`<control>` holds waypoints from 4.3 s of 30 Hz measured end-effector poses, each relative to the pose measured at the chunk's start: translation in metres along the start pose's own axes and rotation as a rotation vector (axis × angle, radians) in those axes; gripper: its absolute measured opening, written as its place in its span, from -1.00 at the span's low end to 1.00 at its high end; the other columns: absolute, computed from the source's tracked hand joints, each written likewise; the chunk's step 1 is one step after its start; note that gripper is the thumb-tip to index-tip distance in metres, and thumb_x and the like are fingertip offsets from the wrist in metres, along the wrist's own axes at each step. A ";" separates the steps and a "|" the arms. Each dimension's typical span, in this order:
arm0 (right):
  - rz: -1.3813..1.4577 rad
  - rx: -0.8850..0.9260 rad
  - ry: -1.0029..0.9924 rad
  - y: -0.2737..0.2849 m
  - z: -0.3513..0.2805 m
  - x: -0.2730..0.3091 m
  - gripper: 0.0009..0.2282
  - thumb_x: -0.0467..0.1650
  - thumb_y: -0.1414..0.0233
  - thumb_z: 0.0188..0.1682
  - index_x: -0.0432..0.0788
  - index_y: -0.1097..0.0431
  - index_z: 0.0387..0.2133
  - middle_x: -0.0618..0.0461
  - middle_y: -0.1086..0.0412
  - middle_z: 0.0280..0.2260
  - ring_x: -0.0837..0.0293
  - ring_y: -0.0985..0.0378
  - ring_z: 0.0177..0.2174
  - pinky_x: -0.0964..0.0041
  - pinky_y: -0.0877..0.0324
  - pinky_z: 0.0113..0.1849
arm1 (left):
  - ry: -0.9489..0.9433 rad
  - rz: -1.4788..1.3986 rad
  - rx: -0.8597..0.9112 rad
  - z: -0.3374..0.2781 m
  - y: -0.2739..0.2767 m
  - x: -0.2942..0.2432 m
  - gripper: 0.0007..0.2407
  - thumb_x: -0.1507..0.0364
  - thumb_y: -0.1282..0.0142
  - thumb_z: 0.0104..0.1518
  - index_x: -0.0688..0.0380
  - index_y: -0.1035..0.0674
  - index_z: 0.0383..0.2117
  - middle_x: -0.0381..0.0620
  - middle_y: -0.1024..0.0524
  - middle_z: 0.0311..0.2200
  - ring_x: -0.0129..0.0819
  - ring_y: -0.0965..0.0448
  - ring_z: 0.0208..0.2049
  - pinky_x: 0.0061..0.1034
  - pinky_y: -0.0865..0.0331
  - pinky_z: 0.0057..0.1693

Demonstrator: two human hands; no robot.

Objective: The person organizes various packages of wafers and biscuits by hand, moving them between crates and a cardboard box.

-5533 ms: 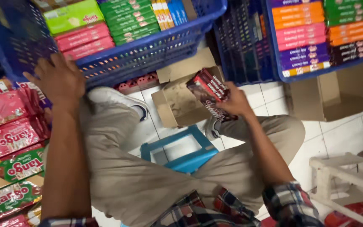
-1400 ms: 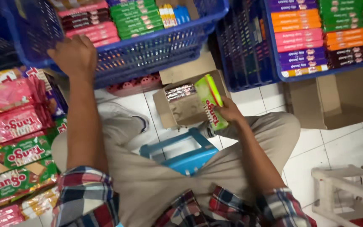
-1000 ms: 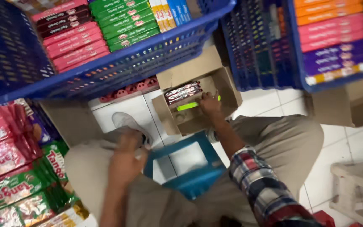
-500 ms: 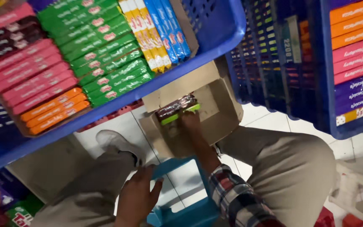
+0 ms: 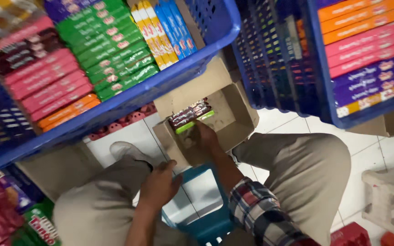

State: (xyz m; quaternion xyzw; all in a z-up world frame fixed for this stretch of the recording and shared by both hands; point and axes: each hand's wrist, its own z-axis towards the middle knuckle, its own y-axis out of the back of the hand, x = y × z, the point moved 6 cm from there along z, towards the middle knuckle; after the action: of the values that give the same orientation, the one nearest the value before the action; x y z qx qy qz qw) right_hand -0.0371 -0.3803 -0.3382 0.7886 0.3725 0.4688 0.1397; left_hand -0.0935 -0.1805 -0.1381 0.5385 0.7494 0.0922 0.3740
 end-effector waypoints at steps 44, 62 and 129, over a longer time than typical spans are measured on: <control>-1.023 0.049 0.814 0.173 0.216 0.414 -0.55 -0.18 -0.10 -0.09 -0.06 -0.34 0.06 -0.19 -0.46 -0.07 -0.33 -0.55 -0.16 -0.29 -0.45 -0.23 | 0.160 0.197 -1.316 -0.037 0.256 0.014 -0.69 0.22 0.02 0.01 0.03 -0.57 -0.83 -0.13 -0.44 -0.80 -0.17 -0.47 -0.74 -0.29 -0.28 -0.46; -1.075 -0.219 0.549 0.134 0.337 0.421 -0.78 -0.37 0.07 -0.02 -0.05 -0.46 -0.16 -0.13 -0.28 -0.05 -0.27 -0.50 -0.13 -0.37 -0.41 -0.14 | 0.119 0.274 -1.239 -0.024 0.241 0.023 -0.80 0.15 -0.05 -0.09 -0.10 -0.53 -0.70 -0.14 -0.47 -0.67 -0.13 -0.47 -0.63 -0.17 -0.25 -0.40; 0.032 -0.125 0.204 -0.024 0.039 -0.027 -0.48 -0.53 -0.07 -0.28 0.06 -0.48 0.04 -0.10 -0.04 0.21 -0.06 -0.38 0.12 0.40 -0.26 0.11 | -0.069 0.064 -0.527 -0.097 -0.187 -0.079 -0.45 -0.18 0.07 0.16 0.12 -0.55 -0.35 0.05 -0.49 -0.47 0.08 -0.49 -0.40 -0.11 -0.34 -0.28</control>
State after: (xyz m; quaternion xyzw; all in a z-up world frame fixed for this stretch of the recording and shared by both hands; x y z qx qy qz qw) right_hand -0.0233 -0.3782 -0.3897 0.7324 0.3424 0.5710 0.1425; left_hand -0.2848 -0.2998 -0.1345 0.4488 0.6687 0.2776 0.5238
